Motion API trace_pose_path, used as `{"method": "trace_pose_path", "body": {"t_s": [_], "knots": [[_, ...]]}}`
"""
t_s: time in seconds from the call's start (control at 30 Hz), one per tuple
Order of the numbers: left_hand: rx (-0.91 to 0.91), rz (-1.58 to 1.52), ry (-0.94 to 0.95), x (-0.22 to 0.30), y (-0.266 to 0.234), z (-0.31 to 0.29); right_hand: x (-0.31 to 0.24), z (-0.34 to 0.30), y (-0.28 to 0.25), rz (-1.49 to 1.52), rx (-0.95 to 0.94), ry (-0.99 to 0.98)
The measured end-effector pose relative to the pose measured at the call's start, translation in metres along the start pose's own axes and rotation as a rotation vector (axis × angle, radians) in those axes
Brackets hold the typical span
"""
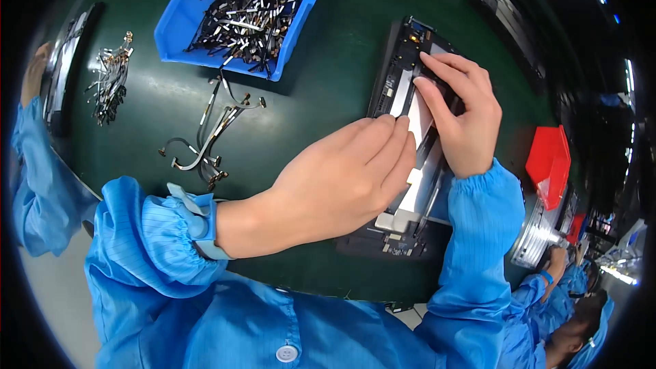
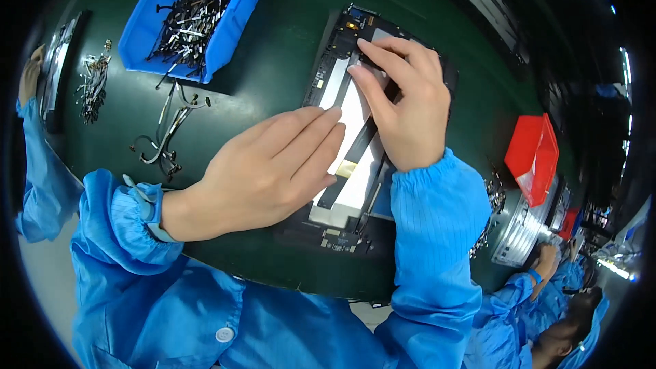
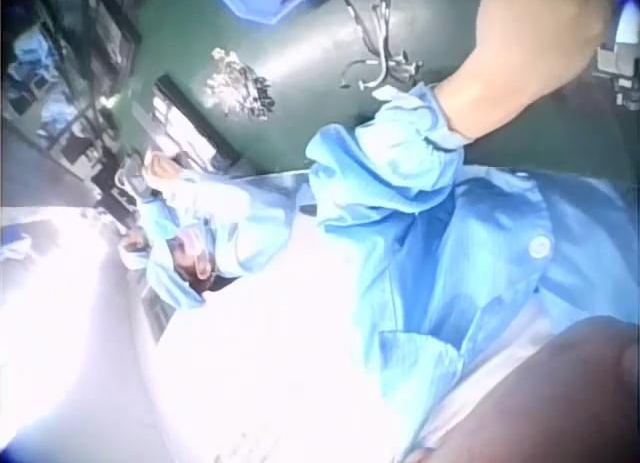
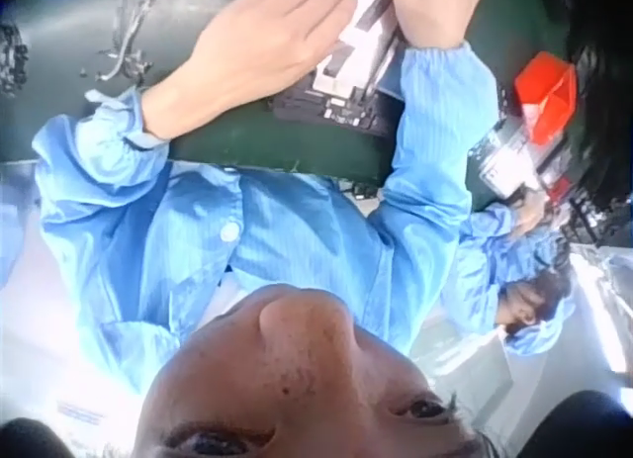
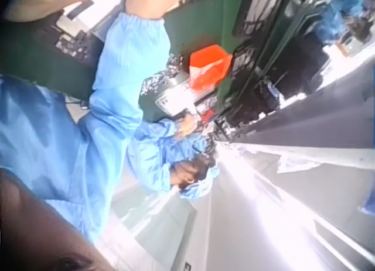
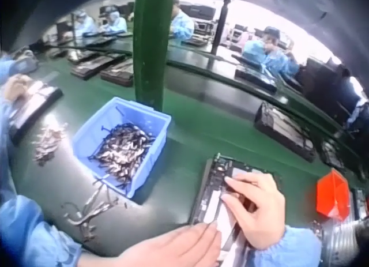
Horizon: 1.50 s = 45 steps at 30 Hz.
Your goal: Installing internal wiring and small electronic components into tablet chassis on a factory assembly line.
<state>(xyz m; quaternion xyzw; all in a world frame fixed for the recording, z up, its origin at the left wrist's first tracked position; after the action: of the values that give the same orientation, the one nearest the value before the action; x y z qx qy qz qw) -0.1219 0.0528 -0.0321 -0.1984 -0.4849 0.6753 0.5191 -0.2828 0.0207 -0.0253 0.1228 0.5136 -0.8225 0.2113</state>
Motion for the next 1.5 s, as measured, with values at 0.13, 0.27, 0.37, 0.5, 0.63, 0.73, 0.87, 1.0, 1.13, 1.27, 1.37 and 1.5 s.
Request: {"method": "trace_pose_path", "body": {"t_s": [0.13,0.27,0.37,0.5,0.63,0.73,0.87,1.0,1.13,1.27,1.37,1.5], "knots": [[0.007,-0.074,0.006,-0.005,-0.002,0.000,0.008,0.004,0.005,0.131,-0.023,0.060],[-0.003,-0.133,-0.013,-0.005,0.000,0.002,0.011,0.005,0.006,0.277,-0.071,0.160],[0.032,-0.095,-0.017,-0.003,0.003,0.004,0.018,0.000,0.006,0.504,-0.198,0.226],[-0.025,-0.067,-0.012,0.000,0.004,0.009,0.021,0.001,0.002,0.194,-0.113,0.000],[-0.050,-0.071,-0.009,0.002,0.005,0.011,0.019,0.003,0.003,0.147,-0.126,0.028],[-0.042,-0.084,-0.020,0.000,0.006,0.010,0.010,0.006,0.002,0.178,-0.200,0.058],[-0.027,-0.063,-0.016,-0.001,0.006,0.008,0.006,0.006,0.002,0.088,-0.182,0.006],[-0.012,-0.066,-0.028,-0.002,0.005,0.005,0.002,0.008,0.004,0.092,-0.210,-0.027],[0.004,-0.089,-0.034,-0.002,0.004,0.007,0.010,0.007,0.004,-0.067,-0.074,-0.127],[-0.037,-0.083,-0.041,-0.005,0.001,0.004,-0.016,-0.005,-0.014,-0.207,-0.109,-0.181],[-0.052,-0.052,-0.037,-0.006,0.004,0.004,-0.031,-0.023,-0.003,-0.238,-0.223,-0.167],[-0.067,-0.117,-0.031,-0.002,-0.004,0.008,-0.022,-0.003,-0.009,-0.310,-0.128,-0.164]]}}
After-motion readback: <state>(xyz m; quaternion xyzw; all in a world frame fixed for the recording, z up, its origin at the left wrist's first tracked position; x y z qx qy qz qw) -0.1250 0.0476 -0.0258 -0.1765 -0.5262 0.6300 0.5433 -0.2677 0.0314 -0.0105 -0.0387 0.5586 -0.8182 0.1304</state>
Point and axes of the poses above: each hand's wrist, its own z-axis towards the middle knuckle, its own y-axis out of the palm, x = y × z, the point moved 4 cm from there along z, towards the middle knuckle, and after that the axes turned 5 degrees about -z, right-handed, at the moved point
